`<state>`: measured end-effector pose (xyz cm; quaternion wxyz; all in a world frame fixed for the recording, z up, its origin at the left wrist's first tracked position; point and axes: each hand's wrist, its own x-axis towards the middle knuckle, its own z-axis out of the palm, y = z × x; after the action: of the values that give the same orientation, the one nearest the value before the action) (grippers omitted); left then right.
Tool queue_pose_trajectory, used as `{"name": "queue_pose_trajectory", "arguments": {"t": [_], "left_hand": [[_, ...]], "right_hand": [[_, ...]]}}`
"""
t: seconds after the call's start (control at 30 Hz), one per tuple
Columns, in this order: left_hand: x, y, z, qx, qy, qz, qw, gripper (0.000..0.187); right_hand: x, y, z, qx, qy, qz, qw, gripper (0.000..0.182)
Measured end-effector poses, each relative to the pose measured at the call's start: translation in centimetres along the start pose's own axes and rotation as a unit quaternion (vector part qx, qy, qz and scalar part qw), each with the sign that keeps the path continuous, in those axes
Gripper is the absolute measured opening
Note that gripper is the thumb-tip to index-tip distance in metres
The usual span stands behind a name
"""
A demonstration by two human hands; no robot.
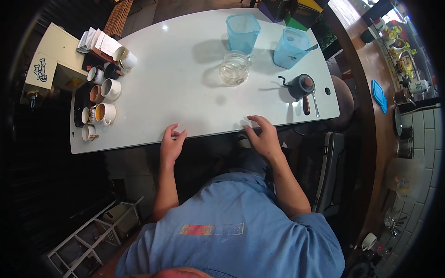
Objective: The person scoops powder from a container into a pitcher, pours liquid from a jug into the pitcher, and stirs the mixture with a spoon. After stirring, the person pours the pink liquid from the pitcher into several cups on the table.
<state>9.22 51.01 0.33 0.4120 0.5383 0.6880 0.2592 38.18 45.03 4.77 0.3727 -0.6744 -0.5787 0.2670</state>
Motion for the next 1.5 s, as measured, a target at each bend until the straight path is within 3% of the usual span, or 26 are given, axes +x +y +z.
{"name": "queue_pose_trajectory", "arguments": {"t": [0.13, 0.3, 0.43, 0.6, 0.8, 0.93, 1.13, 1.2, 1.33, 1.5], "left_hand": [[0.1, 1.8, 0.8, 0.091, 0.014, 0.012, 0.996, 0.053], [1.6, 6.1, 3.1, 0.005, -0.084, 0.019, 0.996, 0.059], [3.5, 10.7, 6.4, 0.028, -0.072, 0.052, 0.996, 0.065], [6.4, 15.0, 10.8, 0.035, 0.009, 0.162, 0.986, 0.089], [8.8, 15.9, 13.7, 0.013, 0.041, 0.185, 0.982, 0.102], [9.6, 14.8, 14.8, -0.022, 0.025, 0.146, 0.989, 0.103], [9.6, 15.3, 16.0, -0.062, 0.056, 0.169, 0.982, 0.094], [9.6, 15.3, 16.5, 0.016, 0.101, 0.165, 0.981, 0.089], [9.6, 15.3, 16.5, 0.014, 0.114, 0.183, 0.976, 0.084], [9.0, 15.2, 15.6, -0.001, 0.063, 0.208, 0.976, 0.083]], "right_hand": [[1.3, -0.3, -3.1, 0.012, 0.062, -0.023, 0.998, 0.019], [3.6, 0.8, -7.8, 0.041, 0.141, -0.074, 0.986, 0.014], [5.3, 3.2, -11.3, 0.087, 0.186, -0.075, 0.976, 0.013], [6.8, 5.9, -15.3, 0.125, 0.242, -0.095, 0.957, 0.014], [7.5, 8.3, -17.3, 0.152, 0.255, -0.064, 0.953, 0.015], [7.7, 8.8, -17.2, 0.162, 0.267, -0.053, 0.949, 0.016], [7.9, 9.1, -16.9, 0.210, 0.245, -0.027, 0.946, 0.016], [8.1, 9.9, -16.8, 0.216, 0.234, -0.033, 0.948, 0.016], [8.7, 10.3, -16.8, 0.226, 0.230, -0.029, 0.946, 0.016], [8.7, 10.7, -16.6, 0.237, 0.221, -0.019, 0.946, 0.016]]}}
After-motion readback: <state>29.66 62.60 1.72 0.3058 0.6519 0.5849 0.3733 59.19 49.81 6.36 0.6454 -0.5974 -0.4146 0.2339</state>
